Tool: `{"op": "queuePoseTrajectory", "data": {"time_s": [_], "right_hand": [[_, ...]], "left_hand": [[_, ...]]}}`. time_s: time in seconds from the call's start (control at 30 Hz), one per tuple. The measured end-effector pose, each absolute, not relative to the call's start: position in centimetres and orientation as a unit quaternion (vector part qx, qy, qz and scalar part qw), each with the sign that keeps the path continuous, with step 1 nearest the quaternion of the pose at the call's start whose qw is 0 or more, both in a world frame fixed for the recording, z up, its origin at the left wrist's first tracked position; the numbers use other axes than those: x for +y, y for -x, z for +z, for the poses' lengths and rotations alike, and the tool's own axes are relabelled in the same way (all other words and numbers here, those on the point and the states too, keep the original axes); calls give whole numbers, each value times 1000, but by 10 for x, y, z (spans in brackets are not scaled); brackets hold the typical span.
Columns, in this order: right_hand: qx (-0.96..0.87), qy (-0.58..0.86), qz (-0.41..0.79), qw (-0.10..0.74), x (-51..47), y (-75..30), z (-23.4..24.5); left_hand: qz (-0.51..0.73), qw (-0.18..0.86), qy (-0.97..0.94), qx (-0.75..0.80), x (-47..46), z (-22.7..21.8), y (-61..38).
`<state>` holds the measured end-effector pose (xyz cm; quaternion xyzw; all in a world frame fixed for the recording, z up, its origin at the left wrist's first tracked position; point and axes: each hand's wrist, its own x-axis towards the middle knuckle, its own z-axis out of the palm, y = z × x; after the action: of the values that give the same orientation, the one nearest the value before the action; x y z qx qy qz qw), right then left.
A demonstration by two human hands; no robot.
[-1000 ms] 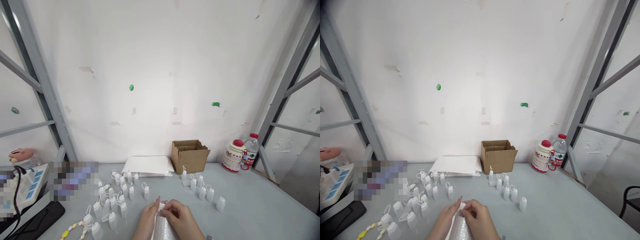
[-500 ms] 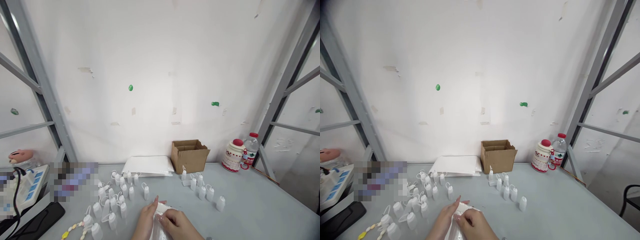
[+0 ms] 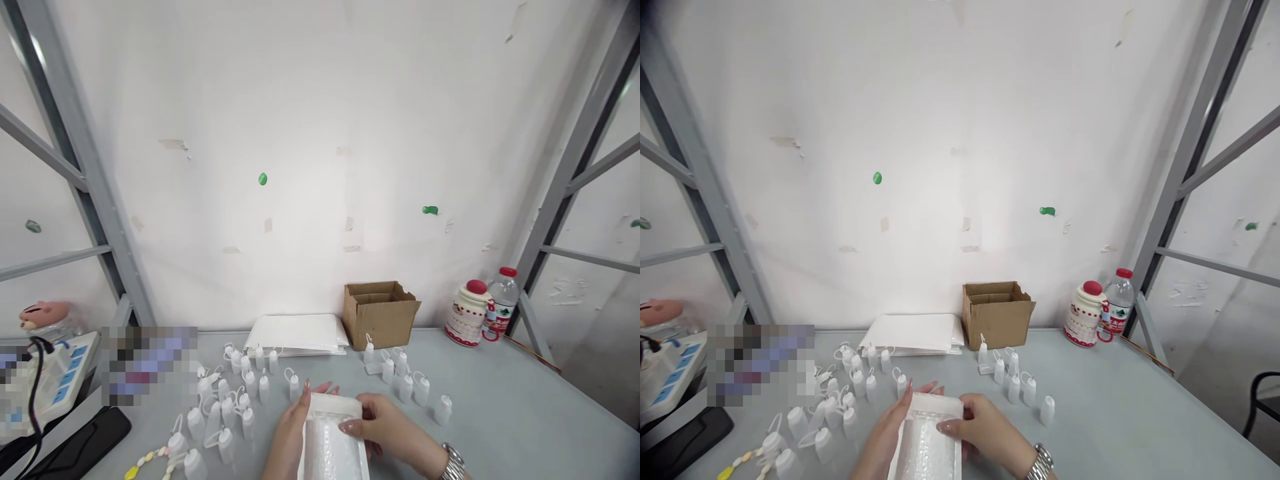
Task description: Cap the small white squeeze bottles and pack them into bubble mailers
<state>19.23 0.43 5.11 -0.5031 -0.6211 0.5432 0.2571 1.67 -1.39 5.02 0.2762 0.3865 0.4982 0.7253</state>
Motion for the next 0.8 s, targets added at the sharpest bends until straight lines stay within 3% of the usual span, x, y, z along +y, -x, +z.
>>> {"op": "queuePoseTrajectory", "data": {"time_s": [0.17, 0.3, 0.47, 0.67, 0.8], "right_hand": [[-608, 471, 549, 326, 4, -189, 52], [-616, 444, 538, 366, 7, -196, 59], [-636, 425, 576, 290, 7, -203, 63], [-639, 493, 534, 252, 7, -199, 50], [-625, 496, 527, 293, 8, -198, 49]], "left_hand": [[451, 768, -221, 397, -15, 53, -19], [481, 720, -279, 415, -10, 36, -17], [474, 723, -324, 385, -10, 29, -16], [480, 684, -372, 404, -8, 25, -18], [468, 624, -400, 481, -1, 13, -13]]}}
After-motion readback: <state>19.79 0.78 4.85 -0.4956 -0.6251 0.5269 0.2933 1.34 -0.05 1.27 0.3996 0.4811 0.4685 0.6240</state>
